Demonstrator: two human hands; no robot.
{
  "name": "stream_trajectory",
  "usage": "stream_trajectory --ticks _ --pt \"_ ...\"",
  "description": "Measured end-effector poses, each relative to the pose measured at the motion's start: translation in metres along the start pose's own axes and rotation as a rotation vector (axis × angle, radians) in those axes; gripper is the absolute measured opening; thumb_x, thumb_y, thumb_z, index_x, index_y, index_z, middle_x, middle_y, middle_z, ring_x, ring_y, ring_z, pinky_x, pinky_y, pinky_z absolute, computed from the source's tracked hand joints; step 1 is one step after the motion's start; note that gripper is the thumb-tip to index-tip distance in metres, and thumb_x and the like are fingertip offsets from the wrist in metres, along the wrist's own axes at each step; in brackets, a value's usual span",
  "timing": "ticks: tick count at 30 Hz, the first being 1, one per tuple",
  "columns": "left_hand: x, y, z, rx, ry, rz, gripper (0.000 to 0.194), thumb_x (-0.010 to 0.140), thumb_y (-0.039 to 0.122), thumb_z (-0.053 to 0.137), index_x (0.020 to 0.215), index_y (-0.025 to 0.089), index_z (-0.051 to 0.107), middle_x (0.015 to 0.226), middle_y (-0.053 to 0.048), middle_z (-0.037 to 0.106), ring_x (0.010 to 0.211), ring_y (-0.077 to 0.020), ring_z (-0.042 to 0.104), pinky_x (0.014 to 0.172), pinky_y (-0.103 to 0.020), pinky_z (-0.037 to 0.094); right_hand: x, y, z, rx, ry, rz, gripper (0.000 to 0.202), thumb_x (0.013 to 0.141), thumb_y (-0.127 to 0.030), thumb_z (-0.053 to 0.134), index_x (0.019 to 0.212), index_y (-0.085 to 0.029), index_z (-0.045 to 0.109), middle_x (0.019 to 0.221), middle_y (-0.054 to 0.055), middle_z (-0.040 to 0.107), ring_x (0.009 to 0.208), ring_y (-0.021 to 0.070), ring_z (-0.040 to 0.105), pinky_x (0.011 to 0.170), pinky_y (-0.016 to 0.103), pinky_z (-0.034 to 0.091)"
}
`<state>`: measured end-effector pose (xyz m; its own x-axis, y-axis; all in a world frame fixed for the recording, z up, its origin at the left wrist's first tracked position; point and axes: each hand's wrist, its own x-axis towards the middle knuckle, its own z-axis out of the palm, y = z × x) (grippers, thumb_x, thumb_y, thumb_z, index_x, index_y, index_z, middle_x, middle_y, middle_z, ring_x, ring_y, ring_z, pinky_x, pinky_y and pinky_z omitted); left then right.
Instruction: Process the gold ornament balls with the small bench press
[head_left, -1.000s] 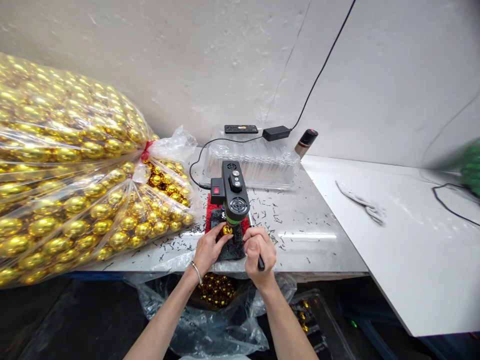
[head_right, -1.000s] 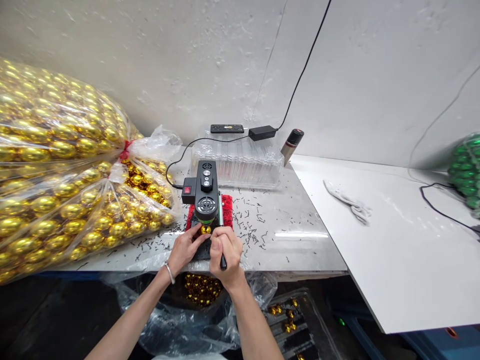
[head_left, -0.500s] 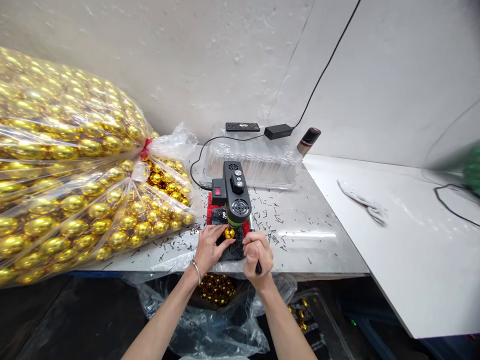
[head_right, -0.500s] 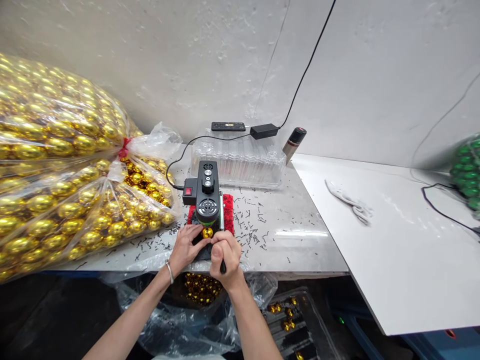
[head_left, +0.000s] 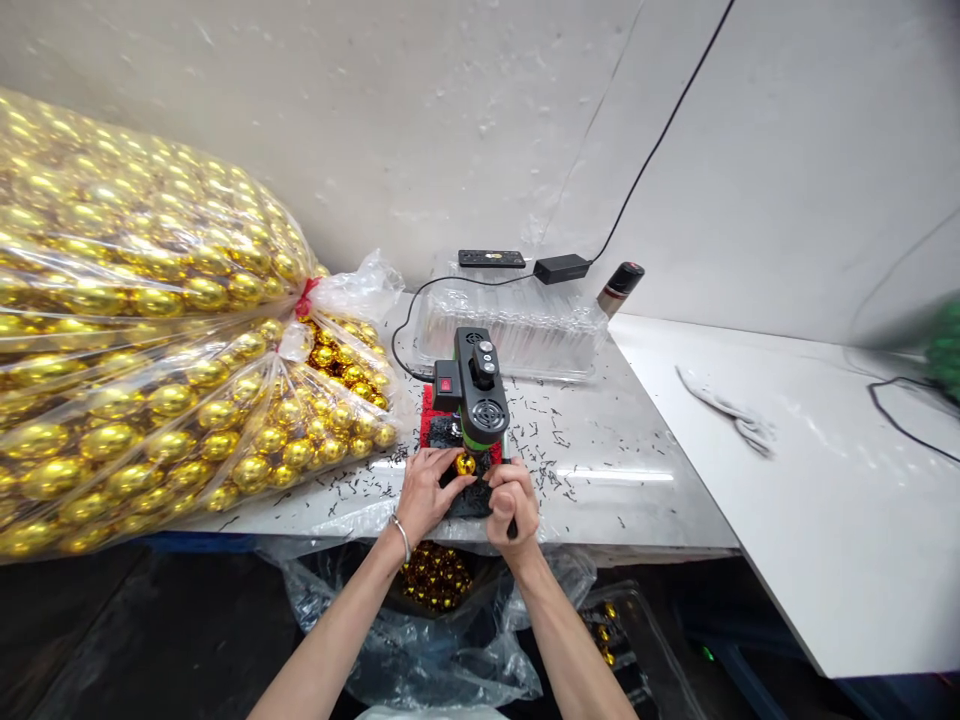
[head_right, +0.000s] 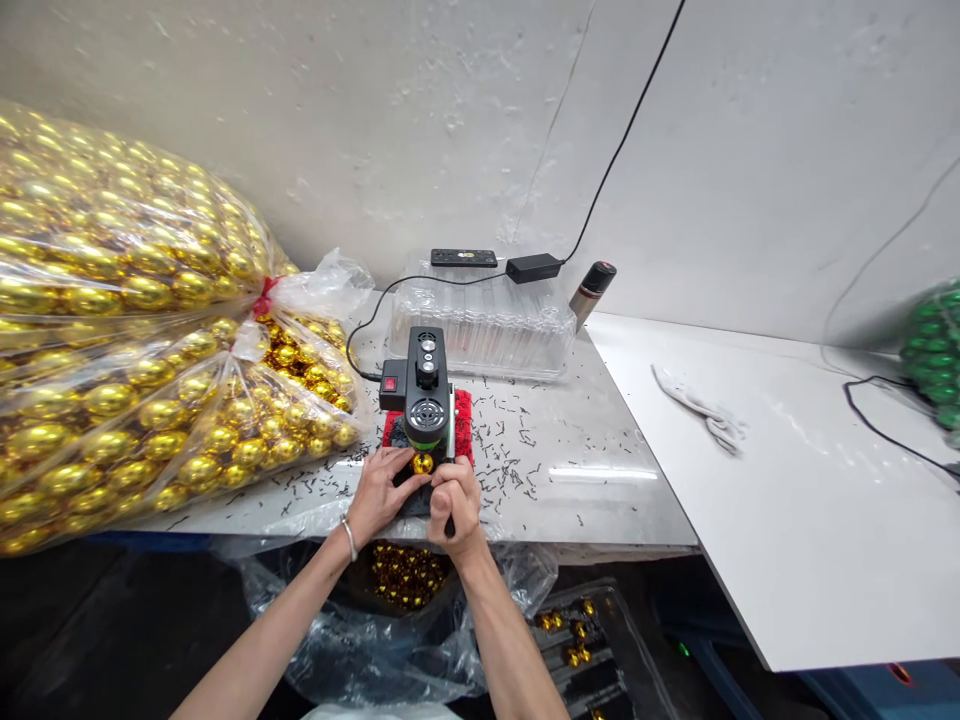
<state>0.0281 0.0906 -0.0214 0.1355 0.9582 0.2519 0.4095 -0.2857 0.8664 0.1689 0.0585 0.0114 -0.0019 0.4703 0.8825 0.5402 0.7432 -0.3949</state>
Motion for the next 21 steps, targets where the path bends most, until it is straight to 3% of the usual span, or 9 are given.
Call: stream_trajectory --ticks 3,7,9,14,16,18,21 --pt "0.003 0.001 0.001 -0.009 0.009 -0.018 0.033 0.072 0.038 0.073 0.102 0.024 0.072 0.101 -0.008 0.071 0.100 -0.0281 0.055 0.098 -0.045 0.034 0.024 -0.015 -0.006 0.047 0.046 0.109 0.028 0.091 -0.015 0.034 0.064 -0.020 0.043 0.067 0.001 0.050 0.063 0.0129 0.051 0.058 0.029 0.042" --pt "-0.008 0.013 -0.006 -0.077 0.072 -0.058 0.033 0.071 0.036 0.074 0.102 0.025 0.072 0.103 -0.008 0.071 0.101 -0.0289 0.056 0.099 -0.047 0.035 0.060 -0.033 -0.015 0.074 0.053 0.268 0.031 0.091 -0.015 0.036 0.061 -0.021 0.041 0.063 0.000 0.048 0.063 0.0127 0.051 0.058 0.028 0.040" --pt "-0.027 0.021 -0.011 -0.138 0.076 -0.065 0.035 0.071 0.035 0.074 0.105 0.027 0.071 0.105 -0.009 0.070 0.104 -0.0300 0.056 0.101 -0.048 0.034 0.068 -0.037 -0.017 0.087 0.040 0.271 0.031 0.091 -0.015 0.037 0.061 -0.021 0.041 0.062 0.000 0.047 0.063 0.0126 0.050 0.058 0.028 0.039" --pt "-0.096 0.021 -0.014 -0.237 -0.163 -0.112 0.036 0.078 0.031 0.068 0.115 0.030 0.068 0.121 -0.010 0.063 0.114 -0.0308 0.055 0.105 -0.044 0.036 0.058 -0.035 -0.015 0.072 0.052 0.205 0.031 0.091 -0.012 0.037 0.061 -0.020 0.042 0.062 0.000 0.047 0.066 0.0133 0.052 0.060 0.029 0.040" --pt "-0.109 0.017 -0.015 -0.219 -0.176 -0.118 0.036 0.081 0.029 0.064 0.117 0.029 0.067 0.125 -0.011 0.061 0.117 -0.0298 0.054 0.104 -0.042 0.038 0.053 -0.034 -0.013 0.076 0.057 0.200 0.031 0.090 -0.011 0.037 0.062 -0.020 0.042 0.062 0.000 0.048 0.066 0.0130 0.051 0.060 0.028 0.039" --pt "-0.101 0.017 -0.021 -0.175 -0.111 -0.075 0.033 0.084 0.027 0.061 0.117 0.028 0.066 0.123 -0.010 0.061 0.117 -0.0281 0.054 0.103 -0.041 0.039 0.050 -0.033 -0.012 0.083 0.059 0.199 0.030 0.090 -0.009 0.037 0.062 -0.020 0.042 0.064 0.000 0.048 0.066 0.0124 0.051 0.059 0.028 0.038" --pt "-0.053 0.019 -0.047 0.004 0.120 0.030 0.026 0.087 0.023 0.052 0.109 0.024 0.068 0.114 -0.011 0.063 0.114 -0.0270 0.054 0.103 -0.042 0.039 0.049 -0.033 -0.011 0.092 0.062 0.197 0.030 0.090 -0.009 0.038 0.062 -0.019 0.043 0.065 0.000 0.048 0.066 0.0119 0.050 0.058 0.027 0.038"
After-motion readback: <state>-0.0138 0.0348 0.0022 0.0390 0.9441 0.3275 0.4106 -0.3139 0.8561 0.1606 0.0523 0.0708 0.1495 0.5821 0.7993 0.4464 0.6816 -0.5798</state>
